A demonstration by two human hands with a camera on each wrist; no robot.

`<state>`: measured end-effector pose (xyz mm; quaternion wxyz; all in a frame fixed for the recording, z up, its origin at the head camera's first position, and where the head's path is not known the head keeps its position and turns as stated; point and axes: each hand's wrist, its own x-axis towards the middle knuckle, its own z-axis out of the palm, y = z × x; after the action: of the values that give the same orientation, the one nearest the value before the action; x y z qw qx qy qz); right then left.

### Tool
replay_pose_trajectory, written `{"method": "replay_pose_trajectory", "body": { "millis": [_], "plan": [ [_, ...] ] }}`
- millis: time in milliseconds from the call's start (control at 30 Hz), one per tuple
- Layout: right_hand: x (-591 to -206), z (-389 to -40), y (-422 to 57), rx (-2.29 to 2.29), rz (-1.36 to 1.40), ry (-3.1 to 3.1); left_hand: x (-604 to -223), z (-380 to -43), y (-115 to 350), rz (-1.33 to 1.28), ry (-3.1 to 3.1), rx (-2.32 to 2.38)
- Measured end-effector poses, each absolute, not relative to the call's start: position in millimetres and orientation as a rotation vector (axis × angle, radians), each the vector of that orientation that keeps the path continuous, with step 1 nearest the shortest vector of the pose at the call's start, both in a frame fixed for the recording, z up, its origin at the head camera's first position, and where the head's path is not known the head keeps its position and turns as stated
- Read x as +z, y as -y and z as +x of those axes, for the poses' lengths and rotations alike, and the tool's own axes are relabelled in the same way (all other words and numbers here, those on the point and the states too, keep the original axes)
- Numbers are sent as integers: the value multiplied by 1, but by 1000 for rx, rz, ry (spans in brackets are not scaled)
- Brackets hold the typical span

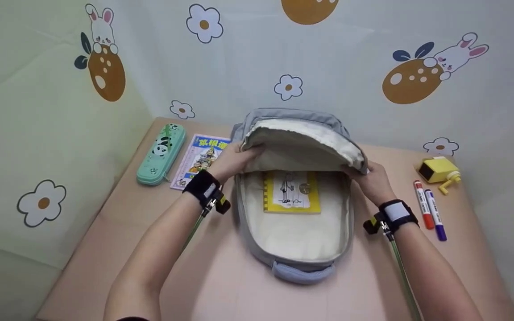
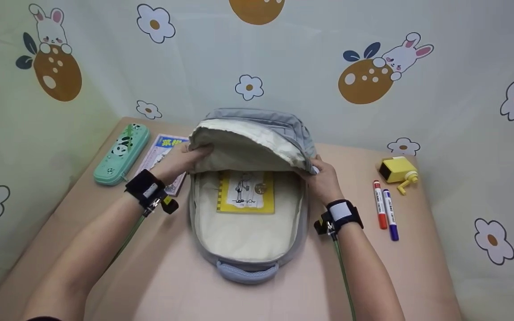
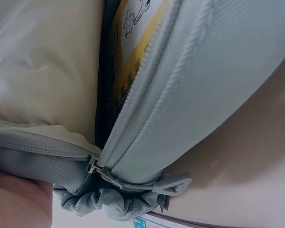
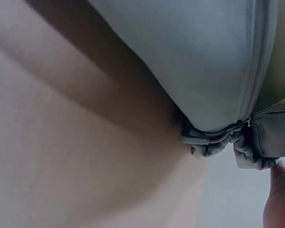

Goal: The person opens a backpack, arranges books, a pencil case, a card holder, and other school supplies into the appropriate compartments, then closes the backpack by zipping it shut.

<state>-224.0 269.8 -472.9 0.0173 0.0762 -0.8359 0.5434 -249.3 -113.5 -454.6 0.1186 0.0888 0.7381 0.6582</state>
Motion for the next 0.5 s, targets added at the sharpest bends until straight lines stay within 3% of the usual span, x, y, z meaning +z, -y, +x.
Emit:
{"method": "replay_pose_trajectory", "body": {
  "millis": [233, 500],
  "plan": [
    [-465, -223, -266, 1720, 202, 2538, -453, -252, 113, 186, -2165, 1904],
    [-485, -242, -275, 1690, 15, 2535, -454, -263, 112, 152, -2154, 1908]
  ]
}}
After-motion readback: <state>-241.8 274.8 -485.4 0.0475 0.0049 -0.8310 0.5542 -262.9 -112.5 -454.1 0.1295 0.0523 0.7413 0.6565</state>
